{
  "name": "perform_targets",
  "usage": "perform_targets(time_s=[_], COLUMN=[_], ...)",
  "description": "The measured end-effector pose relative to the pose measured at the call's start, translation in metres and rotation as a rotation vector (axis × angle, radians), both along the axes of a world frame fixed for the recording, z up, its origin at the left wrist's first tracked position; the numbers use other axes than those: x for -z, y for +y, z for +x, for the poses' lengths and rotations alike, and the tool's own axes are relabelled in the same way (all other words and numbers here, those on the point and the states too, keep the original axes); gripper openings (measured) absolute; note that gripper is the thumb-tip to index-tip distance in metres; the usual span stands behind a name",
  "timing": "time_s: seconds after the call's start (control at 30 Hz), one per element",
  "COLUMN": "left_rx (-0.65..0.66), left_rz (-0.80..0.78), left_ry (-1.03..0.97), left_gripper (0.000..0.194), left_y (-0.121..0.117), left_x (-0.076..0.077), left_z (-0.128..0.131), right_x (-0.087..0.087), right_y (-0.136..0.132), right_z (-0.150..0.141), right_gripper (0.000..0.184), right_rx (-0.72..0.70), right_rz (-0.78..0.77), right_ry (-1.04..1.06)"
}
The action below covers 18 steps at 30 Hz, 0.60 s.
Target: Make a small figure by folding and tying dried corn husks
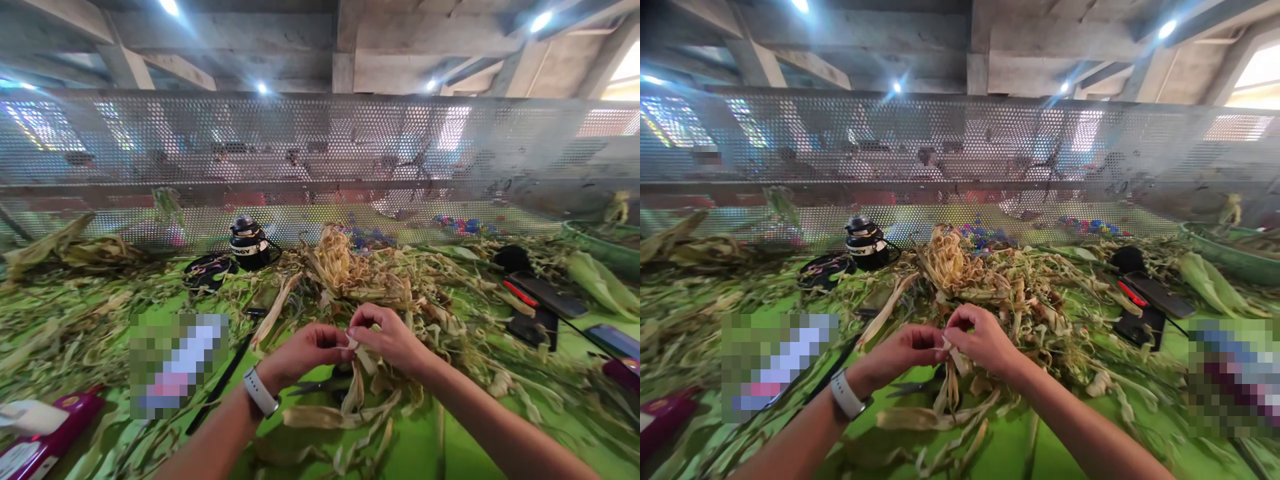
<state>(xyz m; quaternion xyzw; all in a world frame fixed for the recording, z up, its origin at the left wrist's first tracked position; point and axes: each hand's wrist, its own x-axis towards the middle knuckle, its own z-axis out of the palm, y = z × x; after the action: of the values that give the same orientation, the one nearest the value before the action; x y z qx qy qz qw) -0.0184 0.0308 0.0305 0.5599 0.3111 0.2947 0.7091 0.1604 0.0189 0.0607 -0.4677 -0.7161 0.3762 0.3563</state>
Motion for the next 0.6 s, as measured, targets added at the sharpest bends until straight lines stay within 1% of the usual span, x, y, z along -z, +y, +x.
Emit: perform_targets(time_s=[0.13, 0.23, 0.3, 0.4, 0.47, 0.6], left_rx=[0.066, 0.177, 0.219, 0.246, 0.267, 0.251], left_rz=[0.009, -0.001, -0.012, -0.052, -0.079, -0.116], left_ry=[0.014, 0.008, 0.023, 0.071, 0.08, 0.045], left_gripper=[0.017, 0.02, 0.022, 0.023, 0.022, 0.023], left_y=[-0.004, -0.011, -0.016, -0.023, -0.026, -0.026], left_x=[0.001, 0.0, 0.001, 0.004, 0.005, 0.005], left_z=[0.001, 0.005, 0.008, 0.012, 0.014, 0.016], right_x=[0.003, 0.004, 0.005, 0.01, 0.014, 0.021], right_y=[0.0, 0.0, 0.002, 0.007, 0.01, 0.012], right_z=[-0.003, -0.006, -0.007, -0.007, -0.006, -0.008], right_gripper=[0.009, 0.01, 0.013, 0.016, 0.017, 0.019], right_rx=[0.003, 0.02, 0.06, 0.152, 0.194, 0.195], right_rz=[-0.078, -0.102, -0.118, -0.124, -0.117, -0.114], right_ry=[0.037, 0.095, 0.157, 0.246, 0.264, 0.249])
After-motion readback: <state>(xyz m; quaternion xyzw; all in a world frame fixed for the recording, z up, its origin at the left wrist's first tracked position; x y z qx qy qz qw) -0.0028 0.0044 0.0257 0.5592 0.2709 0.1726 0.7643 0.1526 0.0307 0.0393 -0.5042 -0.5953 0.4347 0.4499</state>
